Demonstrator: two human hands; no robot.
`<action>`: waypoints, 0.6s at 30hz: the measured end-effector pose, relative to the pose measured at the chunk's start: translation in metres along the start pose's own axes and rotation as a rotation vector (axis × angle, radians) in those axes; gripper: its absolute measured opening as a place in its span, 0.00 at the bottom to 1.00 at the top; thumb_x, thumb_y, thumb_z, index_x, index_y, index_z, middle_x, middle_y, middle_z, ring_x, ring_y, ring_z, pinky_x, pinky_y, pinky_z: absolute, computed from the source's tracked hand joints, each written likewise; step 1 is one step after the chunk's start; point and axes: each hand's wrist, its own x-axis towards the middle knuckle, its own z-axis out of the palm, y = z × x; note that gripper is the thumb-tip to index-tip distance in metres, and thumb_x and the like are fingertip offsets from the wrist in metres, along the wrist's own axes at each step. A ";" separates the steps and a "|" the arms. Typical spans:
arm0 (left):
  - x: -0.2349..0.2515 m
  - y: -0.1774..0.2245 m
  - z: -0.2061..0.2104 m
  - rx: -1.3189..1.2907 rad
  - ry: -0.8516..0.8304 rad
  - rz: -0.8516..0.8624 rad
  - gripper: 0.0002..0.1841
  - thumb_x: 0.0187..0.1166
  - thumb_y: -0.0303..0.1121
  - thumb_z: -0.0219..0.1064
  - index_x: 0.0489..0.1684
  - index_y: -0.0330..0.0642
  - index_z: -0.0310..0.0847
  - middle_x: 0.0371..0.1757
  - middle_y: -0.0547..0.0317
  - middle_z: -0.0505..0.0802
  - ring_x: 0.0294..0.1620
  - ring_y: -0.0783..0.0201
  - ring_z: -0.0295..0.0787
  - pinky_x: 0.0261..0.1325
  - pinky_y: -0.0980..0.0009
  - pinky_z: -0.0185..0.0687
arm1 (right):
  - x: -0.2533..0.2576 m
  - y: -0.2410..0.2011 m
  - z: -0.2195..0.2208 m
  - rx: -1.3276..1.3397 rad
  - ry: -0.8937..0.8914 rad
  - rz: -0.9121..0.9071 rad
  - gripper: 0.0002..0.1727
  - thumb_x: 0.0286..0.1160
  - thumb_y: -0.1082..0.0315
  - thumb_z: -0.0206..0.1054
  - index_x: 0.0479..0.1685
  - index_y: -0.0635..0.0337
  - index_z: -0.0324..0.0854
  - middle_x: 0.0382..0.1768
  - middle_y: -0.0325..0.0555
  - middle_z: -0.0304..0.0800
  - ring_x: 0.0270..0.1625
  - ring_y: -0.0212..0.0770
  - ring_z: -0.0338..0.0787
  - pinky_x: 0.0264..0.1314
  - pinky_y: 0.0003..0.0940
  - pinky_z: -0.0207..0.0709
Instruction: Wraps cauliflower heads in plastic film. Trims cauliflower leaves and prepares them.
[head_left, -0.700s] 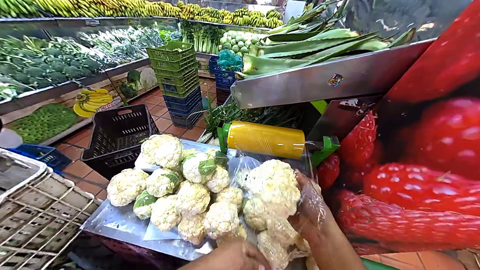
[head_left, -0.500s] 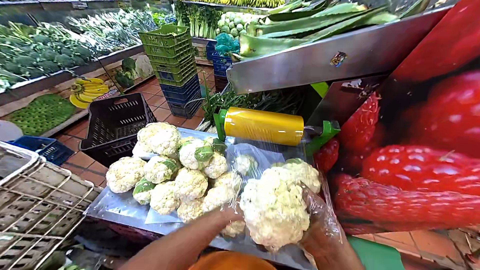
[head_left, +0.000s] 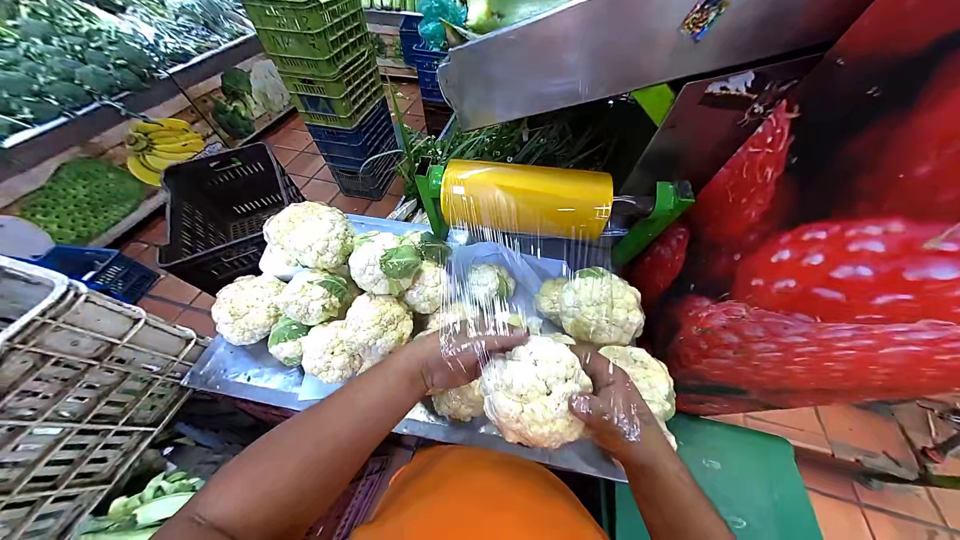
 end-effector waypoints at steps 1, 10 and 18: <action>-0.004 -0.004 -0.001 -0.006 0.015 -0.009 0.13 0.89 0.44 0.58 0.55 0.49 0.84 0.43 0.65 0.94 0.43 0.71 0.93 0.49 0.71 0.90 | -0.001 0.003 -0.001 -0.021 -0.020 -0.024 0.36 0.55 0.46 0.84 0.66 0.52 0.84 0.53 0.37 0.94 0.54 0.32 0.93 0.58 0.33 0.89; -0.051 -0.045 -0.005 0.108 -0.100 0.197 0.06 0.83 0.34 0.64 0.48 0.49 0.87 0.43 0.73 0.94 0.47 0.77 0.90 0.56 0.73 0.88 | -0.031 -0.004 0.013 -0.180 -0.215 -0.100 0.37 0.60 0.47 0.83 0.71 0.48 0.77 0.61 0.27 0.90 0.64 0.25 0.88 0.69 0.29 0.85; -0.093 -0.046 0.018 0.556 -0.259 0.583 0.20 0.82 0.50 0.68 0.36 0.41 0.91 0.49 0.60 0.96 0.52 0.74 0.91 0.57 0.71 0.88 | -0.043 -0.080 -0.030 -0.598 -0.399 -0.104 0.46 0.57 0.44 0.84 0.81 0.40 0.69 0.71 0.27 0.83 0.73 0.26 0.82 0.75 0.30 0.81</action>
